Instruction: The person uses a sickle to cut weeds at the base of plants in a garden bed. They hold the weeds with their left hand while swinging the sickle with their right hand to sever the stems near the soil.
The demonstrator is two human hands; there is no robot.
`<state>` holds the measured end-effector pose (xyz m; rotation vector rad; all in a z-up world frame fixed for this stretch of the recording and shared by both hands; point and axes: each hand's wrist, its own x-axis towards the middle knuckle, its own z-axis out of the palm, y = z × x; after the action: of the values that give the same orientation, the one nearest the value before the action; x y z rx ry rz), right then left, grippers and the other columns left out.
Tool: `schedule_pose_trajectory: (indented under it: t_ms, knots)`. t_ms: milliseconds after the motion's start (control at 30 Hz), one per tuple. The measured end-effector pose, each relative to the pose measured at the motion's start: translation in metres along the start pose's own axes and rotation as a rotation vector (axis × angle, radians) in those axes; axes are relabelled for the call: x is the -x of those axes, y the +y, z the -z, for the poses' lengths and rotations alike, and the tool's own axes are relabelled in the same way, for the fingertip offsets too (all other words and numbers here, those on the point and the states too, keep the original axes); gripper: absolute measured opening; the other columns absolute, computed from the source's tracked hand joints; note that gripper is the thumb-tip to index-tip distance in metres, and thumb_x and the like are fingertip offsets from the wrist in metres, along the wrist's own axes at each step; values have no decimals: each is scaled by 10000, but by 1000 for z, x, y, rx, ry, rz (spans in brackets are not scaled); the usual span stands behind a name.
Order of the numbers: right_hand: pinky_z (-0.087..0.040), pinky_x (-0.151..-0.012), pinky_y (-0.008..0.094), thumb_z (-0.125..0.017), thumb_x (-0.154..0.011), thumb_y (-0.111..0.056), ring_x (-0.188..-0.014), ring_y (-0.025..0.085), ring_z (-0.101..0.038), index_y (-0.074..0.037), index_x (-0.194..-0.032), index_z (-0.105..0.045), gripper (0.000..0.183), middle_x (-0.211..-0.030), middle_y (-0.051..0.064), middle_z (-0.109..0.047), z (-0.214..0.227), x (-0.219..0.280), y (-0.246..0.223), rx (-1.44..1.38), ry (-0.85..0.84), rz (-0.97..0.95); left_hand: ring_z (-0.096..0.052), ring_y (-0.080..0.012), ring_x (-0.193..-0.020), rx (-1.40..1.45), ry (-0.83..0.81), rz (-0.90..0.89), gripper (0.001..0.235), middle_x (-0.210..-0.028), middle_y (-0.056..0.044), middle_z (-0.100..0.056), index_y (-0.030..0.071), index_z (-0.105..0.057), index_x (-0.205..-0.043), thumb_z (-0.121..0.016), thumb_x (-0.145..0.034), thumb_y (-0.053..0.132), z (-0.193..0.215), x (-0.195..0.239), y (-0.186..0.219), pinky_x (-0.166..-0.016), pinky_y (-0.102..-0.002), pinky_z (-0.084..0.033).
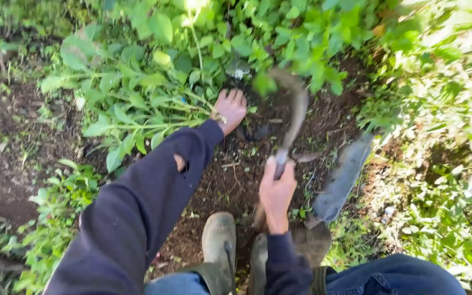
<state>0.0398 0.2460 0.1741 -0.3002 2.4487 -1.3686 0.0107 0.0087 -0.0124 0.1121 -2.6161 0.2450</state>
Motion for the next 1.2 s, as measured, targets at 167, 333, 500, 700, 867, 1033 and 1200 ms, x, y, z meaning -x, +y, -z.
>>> schedule_pose_trajectory:
  t_ms: [167,333,500,700,867,1033,1200]
  knots:
    - [-396,-479,371,-570,-1033,-381,-469,223,-557,-116,-895,-530,302,-542,87,-551,-11,-5,15,49,-29,-71,-619,-333,-879,9,-15,-5,127,-858,-137,-606,14,-711,-915,-622,-851,78,8,3,0,-731,-467,-428]
    - [-420,-465,284,-595,-1032,-365,-428,176,-493,-122,-833,-568,315,-550,39,-550,-10,-4,-6,-26,-50,-187,-608,-339,-850,28,-27,21,120,-839,-146,-581,4,-701,-910,-637,-824,59,31,-3,0,-699,-466,-428]
    - [-447,-544,510,-599,-964,-457,-591,445,-662,-54,-873,-614,413,-620,256,-644,-13,-5,11,201,-111,-150,-615,-343,-876,18,36,13,108,-857,-153,-589,13,-696,-912,-626,-835,41,26,-1,3,-717,-467,-435]
    - [-412,-459,249,-544,-1064,-306,-446,138,-504,-169,-851,-500,257,-547,14,-514,4,-15,-21,-64,69,26,-619,-306,-849,-28,67,32,97,-847,-112,-587,47,-702,-895,-648,-816,67,19,-8,-13,-713,-453,-447]
    - [-438,-370,263,-551,-1023,-308,-393,152,-529,-102,-859,-536,264,-528,42,-546,-11,-5,21,-84,-61,-75,-630,-319,-860,24,33,19,94,-850,-121,-598,30,-708,-912,-652,-846,69,31,4,-1,-730,-462,-453]
    - [-403,-347,236,-543,-1052,-325,-360,122,-494,-136,-814,-525,304,-519,23,-523,-4,5,3,-95,-65,-106,-624,-317,-863,27,25,36,102,-838,-131,-590,30,-704,-902,-654,-823,72,34,17,2,-743,-460,-461]
    - [-481,-323,250,-544,-1032,-301,-417,143,-561,-53,-945,-570,263,-604,61,-573,-6,0,13,-24,-265,-191,-632,-321,-897,36,-23,-6,117,-865,-122,-606,25,-706,-952,-652,-871,90,17,20,-3,-745,-461,-454]
